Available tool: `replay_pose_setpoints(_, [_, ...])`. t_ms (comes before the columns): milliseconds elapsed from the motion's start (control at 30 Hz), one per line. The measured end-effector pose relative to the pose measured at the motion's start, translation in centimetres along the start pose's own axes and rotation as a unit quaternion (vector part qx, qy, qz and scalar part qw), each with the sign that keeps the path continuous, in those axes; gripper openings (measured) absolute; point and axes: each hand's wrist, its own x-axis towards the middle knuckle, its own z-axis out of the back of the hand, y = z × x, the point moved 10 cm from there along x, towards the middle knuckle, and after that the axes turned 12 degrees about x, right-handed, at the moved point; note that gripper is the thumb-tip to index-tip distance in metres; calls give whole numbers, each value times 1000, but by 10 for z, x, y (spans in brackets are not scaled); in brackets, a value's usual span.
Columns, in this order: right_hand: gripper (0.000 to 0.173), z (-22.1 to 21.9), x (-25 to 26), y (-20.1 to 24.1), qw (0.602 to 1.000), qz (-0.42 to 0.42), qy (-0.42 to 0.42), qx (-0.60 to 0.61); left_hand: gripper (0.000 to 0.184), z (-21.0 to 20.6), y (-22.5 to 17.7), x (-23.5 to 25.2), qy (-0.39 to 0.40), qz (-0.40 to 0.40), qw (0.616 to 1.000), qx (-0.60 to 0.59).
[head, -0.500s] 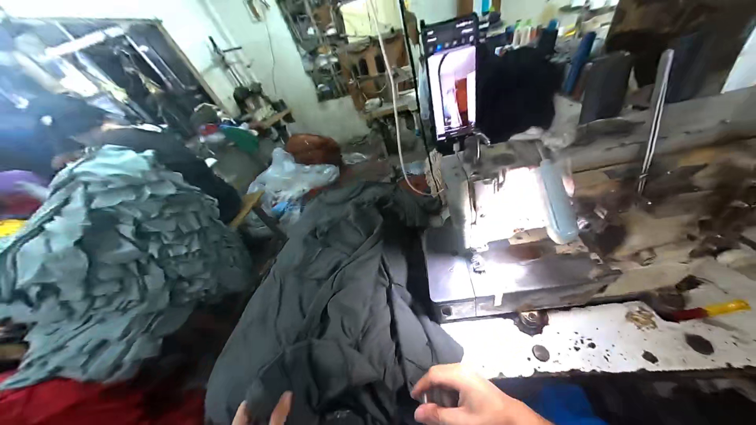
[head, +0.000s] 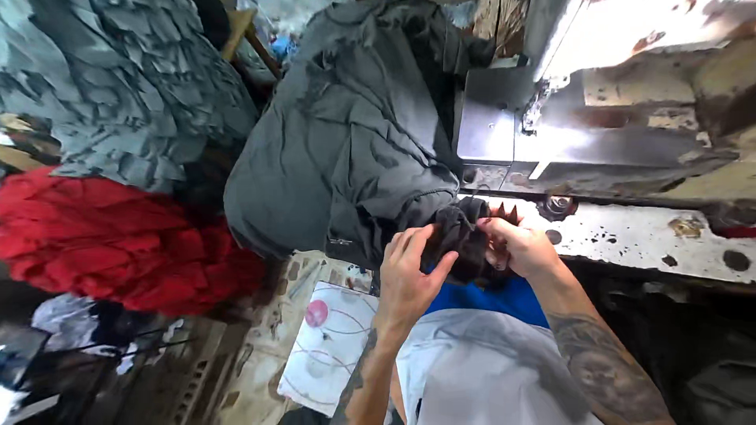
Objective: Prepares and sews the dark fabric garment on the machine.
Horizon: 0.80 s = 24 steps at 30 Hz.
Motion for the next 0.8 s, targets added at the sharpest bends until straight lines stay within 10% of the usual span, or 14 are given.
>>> replay_pose_setpoints(200, [16, 39, -14, 12, 989, 91, -59, -104, 14, 23, 4, -7, -139, -1, 990, -8])
replay_pose_setpoints(400, [62, -14, -59, 43, 799, 342, -6, -495, 14, 41, -30, -7, -174, -87, 979, 53])
replay_pose_setpoints(533, [17, -55, -65, 55, 754, 461, 67, -464, 14, 46, -41, -8, -180, -120, 974, 73])
replay_pose_setpoints(800, [15, -42, -76, 68, 739, 476, 50, -473, 10, 69, -25, -23, -214, -94, 970, 66])
